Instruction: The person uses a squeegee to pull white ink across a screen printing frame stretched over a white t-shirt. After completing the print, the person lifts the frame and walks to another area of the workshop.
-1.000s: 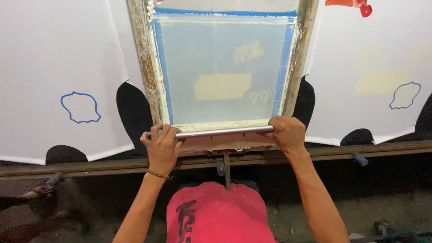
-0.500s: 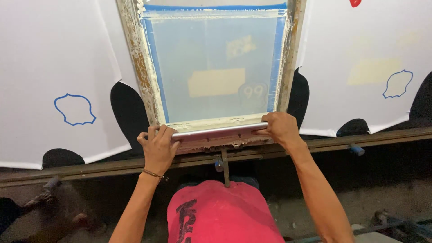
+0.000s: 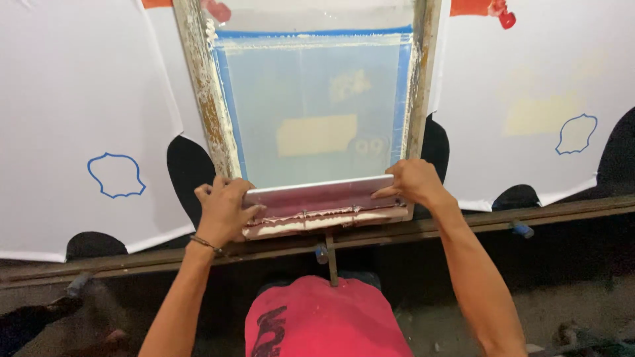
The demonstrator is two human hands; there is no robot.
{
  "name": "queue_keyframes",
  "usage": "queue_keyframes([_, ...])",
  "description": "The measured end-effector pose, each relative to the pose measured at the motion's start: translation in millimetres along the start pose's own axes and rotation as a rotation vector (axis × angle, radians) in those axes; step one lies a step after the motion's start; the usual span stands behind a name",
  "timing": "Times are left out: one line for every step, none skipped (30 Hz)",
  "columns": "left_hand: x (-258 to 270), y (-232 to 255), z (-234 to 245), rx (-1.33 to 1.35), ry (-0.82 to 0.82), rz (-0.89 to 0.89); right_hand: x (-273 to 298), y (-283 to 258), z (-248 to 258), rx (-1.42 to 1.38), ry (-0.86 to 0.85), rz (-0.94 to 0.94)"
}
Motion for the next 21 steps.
queue_keyframes([-10.0,3.8,11.2,-0.001,0.005,-0.001,-3.0,1.5,11.7,0.001,0.005,0.001])
queue_keyframes([-19.8,8.0,22.7,-0.075,0.049,-0.022,-5.8,3.2,23.7,-0.026,0.042,-0.024])
queue_keyframes([-30.1,11.8,34.6,-0.150,0.093,-0.046,-8.6,4.6,35.4,-0.055,0.080,-0.050])
queue_keyframes([-45.0,10.2,41.9,-0.153,0.099,-0.049,-14.5,8.1,50.5,-0.056,0.086,-0.051])
queue_keyframes([-59.7,9.9,50.4,-0.219,0.218,-0.097,-20.0,12.0,68.2,-0.034,0.262,-0.036])
queue_keyframes([-74.3,9.8,59.2,-0.284,0.338,-0.144,-25.0,15.9,86.0,-0.012,0.437,-0.021])
queue_keyframes([-87.7,18.2,72.1,-0.287,0.346,-0.147,-43.6,26.4,89.2,-0.012,0.446,-0.021])
queue_keyframes([-100.4,27.1,86.1,-0.287,0.476,-0.205,-61.2,36.3,94.8,0.076,0.692,-0.019])
queue_keyframes([-111.5,35.5,99.2,-0.286,0.604,-0.258,-78.8,45.5,99.7,0.167,0.934,-0.012])
queue_keyframes([-123.4,36.9,101.2,-0.288,0.610,-0.257,-92.4,49.3,104.2,0.168,0.941,-0.010])
queue_keyframes([-134.8,38.5,104.0,-0.264,0.688,-0.286,-105.2,52.4,109.6,0.239,1.101,-0.008])
queue_keyframes([-146.7,39.5,106.9,-0.241,0.766,-0.315,-118.7,55.1,115.1,0.311,1.261,-0.007])
queue_keyframes([-152.6,34.1,99.6,-0.244,0.769,-0.309,-123.4,53.5,114.6,0.309,1.263,0.001])
queue_keyframes([-159.3,28.3,92.4,-0.238,0.803,-0.297,-128.7,51.7,114.3,0.344,1.316,0.002])
queue_keyframes([-166.5,22.4,85.0,-0.233,0.835,-0.287,-134.3,50.0,112.8,0.376,1.368,0.002])
queue_keyframes([-165.3,21.4,77.6,-0.238,0.836,-0.283,-117.5,39.5,119.5,0.372,1.369,0.007])
queue_keyframes([-162.2,19.3,69.7,-0.198,0.872,-0.298,-100.2,28.0,123.9,0.338,1.370,0.036])
queue_keyframes([-159.2,16.5,61.3,-0.158,0.908,-0.314,-83.3,16.5,128.0,0.304,1.370,0.064])
queue_keyframes([-154.5,13.9,56.2,-0.165,0.892,-0.299,-82.7,19.4,118.2,0.290,1.354,0.075])
queue_keyframes([-149.2,11.4,51.4,-0.142,0.890,-0.314,-82.1,22.3,108.4,0.280,1.313,0.071])
queue_keyframes([-149.8,9.5,50.4,-0.123,0.904,-0.330,-86.9,26.7,105.6,0.274,1.289,0.071])
Point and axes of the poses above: each hand's wrist, its own x-axis away from the middle knuckle, its own z-axis out of the back of the hand, y = z × x, the point moved 1 cm from there along -x, towards the middle knuckle, and after that the axes turned 10 degrees about x, right-handed, at the moved point
